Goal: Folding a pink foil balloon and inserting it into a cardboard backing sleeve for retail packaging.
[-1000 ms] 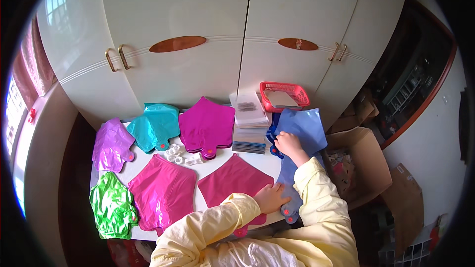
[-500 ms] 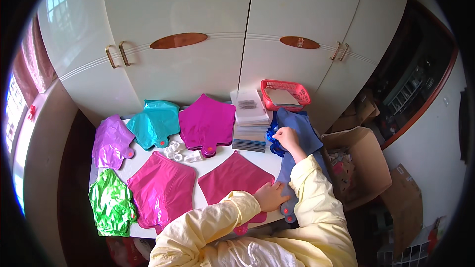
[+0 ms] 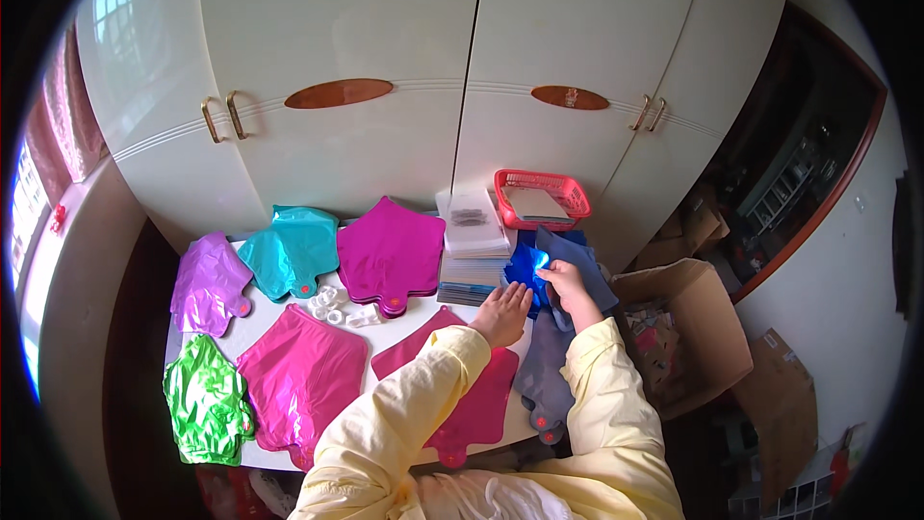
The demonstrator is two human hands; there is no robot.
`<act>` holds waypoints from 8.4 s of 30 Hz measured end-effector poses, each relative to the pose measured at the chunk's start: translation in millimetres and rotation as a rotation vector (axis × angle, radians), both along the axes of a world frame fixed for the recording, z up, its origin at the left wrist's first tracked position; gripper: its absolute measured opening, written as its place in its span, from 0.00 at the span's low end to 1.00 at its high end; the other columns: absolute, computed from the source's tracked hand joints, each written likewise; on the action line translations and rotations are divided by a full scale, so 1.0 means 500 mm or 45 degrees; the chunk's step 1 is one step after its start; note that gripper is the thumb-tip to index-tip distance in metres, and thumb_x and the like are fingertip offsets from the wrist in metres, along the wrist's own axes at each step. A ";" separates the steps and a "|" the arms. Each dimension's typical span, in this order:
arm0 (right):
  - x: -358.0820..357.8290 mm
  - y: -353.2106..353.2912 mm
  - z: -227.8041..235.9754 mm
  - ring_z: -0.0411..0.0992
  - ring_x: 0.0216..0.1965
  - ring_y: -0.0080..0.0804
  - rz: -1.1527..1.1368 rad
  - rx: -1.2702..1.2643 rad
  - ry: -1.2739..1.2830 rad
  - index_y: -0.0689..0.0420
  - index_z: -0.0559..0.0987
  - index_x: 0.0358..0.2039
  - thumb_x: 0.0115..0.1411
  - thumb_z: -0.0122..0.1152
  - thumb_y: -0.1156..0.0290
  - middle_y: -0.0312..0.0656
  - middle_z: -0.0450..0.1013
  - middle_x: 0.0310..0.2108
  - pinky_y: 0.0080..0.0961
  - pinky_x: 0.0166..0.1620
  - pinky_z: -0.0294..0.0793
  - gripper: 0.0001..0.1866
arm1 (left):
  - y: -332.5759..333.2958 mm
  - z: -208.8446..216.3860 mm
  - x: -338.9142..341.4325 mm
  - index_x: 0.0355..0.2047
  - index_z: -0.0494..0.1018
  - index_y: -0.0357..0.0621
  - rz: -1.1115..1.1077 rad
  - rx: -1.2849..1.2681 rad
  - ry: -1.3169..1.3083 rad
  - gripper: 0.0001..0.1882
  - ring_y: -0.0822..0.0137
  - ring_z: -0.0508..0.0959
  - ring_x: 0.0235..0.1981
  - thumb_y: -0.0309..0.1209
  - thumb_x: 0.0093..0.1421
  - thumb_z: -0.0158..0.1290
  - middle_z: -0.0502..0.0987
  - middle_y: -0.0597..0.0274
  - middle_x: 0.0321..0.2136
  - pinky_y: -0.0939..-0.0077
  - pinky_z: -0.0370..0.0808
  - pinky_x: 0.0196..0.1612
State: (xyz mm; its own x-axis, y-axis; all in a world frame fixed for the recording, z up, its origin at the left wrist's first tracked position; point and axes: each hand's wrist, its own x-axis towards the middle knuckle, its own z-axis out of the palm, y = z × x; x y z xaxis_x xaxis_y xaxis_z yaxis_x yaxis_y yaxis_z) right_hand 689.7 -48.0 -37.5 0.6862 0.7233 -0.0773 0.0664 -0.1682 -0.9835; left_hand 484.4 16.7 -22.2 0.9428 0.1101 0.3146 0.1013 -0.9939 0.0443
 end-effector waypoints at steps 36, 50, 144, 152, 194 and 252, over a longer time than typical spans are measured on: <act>-0.249 0.050 0.358 0.75 0.33 0.40 -0.146 0.604 -2.042 0.57 0.80 0.32 0.55 0.55 0.78 0.41 0.75 0.31 0.34 0.35 0.74 0.07 | 0.125 0.124 -0.178 0.44 0.76 0.44 0.121 -0.045 0.382 0.26 0.58 0.66 0.59 0.51 0.54 0.53 0.73 0.57 0.50 0.53 0.58 0.62; -0.518 0.342 0.045 0.77 0.34 0.39 0.926 0.153 -1.832 0.56 0.80 0.23 0.54 0.54 0.70 0.39 0.74 0.29 0.35 0.39 0.77 0.08 | 0.337 0.098 -0.563 0.43 0.76 0.45 0.743 -0.223 0.267 0.20 0.57 0.71 0.54 0.45 0.57 0.53 0.76 0.58 0.48 0.60 0.67 0.56; -0.788 0.604 0.028 0.76 0.33 0.46 0.930 0.175 -1.066 0.52 0.84 0.29 0.51 0.63 0.64 0.45 0.78 0.29 0.39 0.39 0.75 0.07 | 0.449 0.022 -0.757 0.47 0.72 0.44 0.952 -0.202 -0.124 0.20 0.57 0.75 0.48 0.33 0.53 0.56 0.76 0.56 0.44 0.62 0.72 0.48; -0.792 0.622 0.006 0.77 0.27 0.34 0.779 0.144 -0.757 0.56 0.84 0.29 0.47 0.71 0.63 0.45 0.79 0.25 0.28 0.33 0.75 0.12 | 0.474 -0.039 -0.745 0.45 0.72 0.45 0.936 -0.104 0.026 0.17 0.58 0.72 0.55 0.37 0.58 0.50 0.73 0.53 0.52 0.55 0.66 0.58; -1.046 0.611 -0.005 0.77 0.38 0.33 1.329 0.974 -1.917 0.56 0.79 0.24 0.51 0.58 0.71 0.36 0.76 0.39 0.29 0.43 0.76 0.04 | 0.455 0.019 -1.052 0.44 0.74 0.46 1.443 -0.471 0.288 0.17 0.60 0.64 0.63 0.28 0.57 0.41 0.68 0.60 0.58 0.54 0.63 0.60; -0.859 0.664 0.286 0.77 0.29 0.42 0.110 0.640 -0.662 0.59 0.78 0.32 0.56 0.62 0.67 0.48 0.77 0.27 0.35 0.35 0.73 0.08 | 0.400 0.037 -1.030 0.56 0.69 0.72 1.278 -0.282 0.265 0.26 0.50 0.66 0.58 0.51 0.56 0.52 0.68 0.51 0.55 0.49 0.62 0.58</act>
State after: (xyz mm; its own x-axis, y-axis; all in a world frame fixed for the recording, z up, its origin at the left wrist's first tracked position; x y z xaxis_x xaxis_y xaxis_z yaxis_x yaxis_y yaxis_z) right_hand 260.2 284.0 105.3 0.4825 0.6392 0.5988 0.5388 0.3224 -0.7783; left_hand -30.5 216.5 -3.8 0.4196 0.9071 0.0340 0.9014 -0.4208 0.1024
